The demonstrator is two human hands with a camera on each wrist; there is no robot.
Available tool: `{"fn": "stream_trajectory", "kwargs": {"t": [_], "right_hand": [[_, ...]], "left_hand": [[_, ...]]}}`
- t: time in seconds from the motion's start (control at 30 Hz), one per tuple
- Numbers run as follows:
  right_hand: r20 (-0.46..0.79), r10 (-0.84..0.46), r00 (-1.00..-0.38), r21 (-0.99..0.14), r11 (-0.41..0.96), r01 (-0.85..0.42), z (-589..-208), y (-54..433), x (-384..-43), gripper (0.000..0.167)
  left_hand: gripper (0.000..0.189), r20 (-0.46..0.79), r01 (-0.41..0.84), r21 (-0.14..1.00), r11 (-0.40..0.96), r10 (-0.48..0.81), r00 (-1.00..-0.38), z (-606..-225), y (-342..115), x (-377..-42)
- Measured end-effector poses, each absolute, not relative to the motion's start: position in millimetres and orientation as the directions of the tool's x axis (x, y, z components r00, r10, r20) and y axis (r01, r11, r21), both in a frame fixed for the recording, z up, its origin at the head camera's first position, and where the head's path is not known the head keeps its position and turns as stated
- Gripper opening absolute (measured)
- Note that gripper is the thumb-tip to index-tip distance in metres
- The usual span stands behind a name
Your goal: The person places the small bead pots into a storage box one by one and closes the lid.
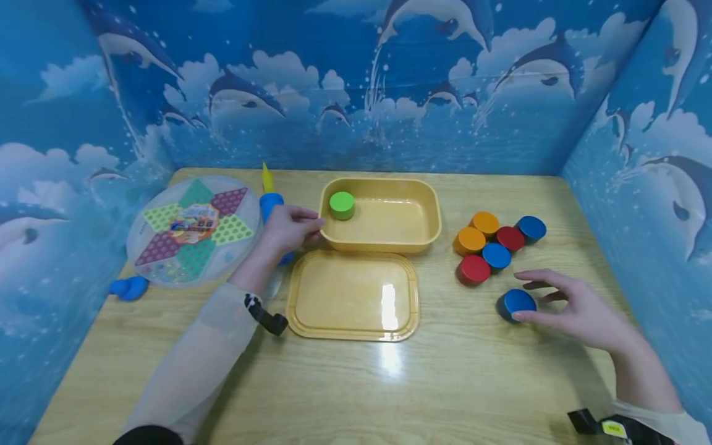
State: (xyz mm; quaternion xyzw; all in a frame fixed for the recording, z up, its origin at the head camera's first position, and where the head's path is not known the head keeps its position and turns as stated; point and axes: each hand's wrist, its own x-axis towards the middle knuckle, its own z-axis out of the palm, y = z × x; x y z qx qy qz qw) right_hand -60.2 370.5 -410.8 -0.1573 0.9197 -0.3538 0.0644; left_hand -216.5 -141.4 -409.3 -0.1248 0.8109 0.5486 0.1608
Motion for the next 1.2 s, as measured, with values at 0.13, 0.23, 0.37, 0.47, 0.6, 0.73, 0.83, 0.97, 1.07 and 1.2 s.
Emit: {"fn": "stream_trajectory", "kwargs": {"t": [0.13, 0.23, 0.37, 0.47, 0.6, 0.73, 0.83, 0.97, 1.07, 1.2], "right_hand": [[-0.026, -0.35, -0.936, -0.678, 0.695, -0.241, -419.1, 372.8, -57.5, 0.061], [-0.04, -0.358, -0.933, -0.677, 0.696, -0.238, -424.4, 373.2, -56.3, 0.061], [-0.061, -0.355, -0.933, -0.674, 0.704, -0.223, -427.6, 372.7, -55.3, 0.063], [-0.071, -0.348, -0.935, -0.672, 0.709, -0.213, -427.1, 371.6, -55.2, 0.063], [-0.076, -0.347, -0.935, -0.667, 0.715, -0.211, -425.1, 370.5, -55.6, 0.062], [-0.054, -0.357, -0.933, -0.658, 0.715, -0.235, -422.2, 370.2, -56.8, 0.06], [-0.044, -0.366, -0.929, -0.664, 0.706, -0.247, -417.6, 369.8, -58.5, 0.059], [-0.045, -0.377, -0.925, -0.674, 0.695, -0.251, -407.3, 366.8, -60.4, 0.059], [-0.008, -0.391, -0.92, -0.66, 0.694, -0.289, -399.3, 362.2, -64.5, 0.059], [0.058, -0.408, -0.911, -0.642, 0.684, -0.348, -389.5, 354.8, -74.9, 0.06]], "left_hand": [[0.032, -0.404, -0.387, 0.846, 0.368, -0.032, -0.914, -408.7, -141.3, -216.6], [0.032, -0.405, -0.387, 0.845, 0.368, -0.03, -0.914, -409.1, -140.8, -217.0], [0.033, -0.398, -0.38, 0.851, 0.362, -0.028, -0.917, -408.8, -139.8, -217.4], [0.032, -0.393, -0.379, 0.852, 0.361, -0.035, -0.919, -408.6, -139.5, -217.5], [0.032, -0.396, -0.384, 0.848, 0.365, -0.043, -0.917, -409.2, -140.4, -217.3], [0.032, -0.411, -0.398, 0.841, 0.367, -0.047, -0.911, -409.3, -140.8, -217.0], [0.032, -0.417, -0.405, 0.838, 0.365, -0.047, -0.907, -408.8, -140.3, -216.4], [0.032, -0.422, -0.407, 0.838, 0.363, -0.04, -0.906, -407.5, -139.6, -215.6], [0.032, -0.423, -0.405, 0.839, 0.364, -0.032, -0.905, -406.9, -139.9, -215.3], [0.032, -0.421, -0.401, 0.84, 0.365, -0.026, -0.907, -406.9, -141.0, -215.0]]}}
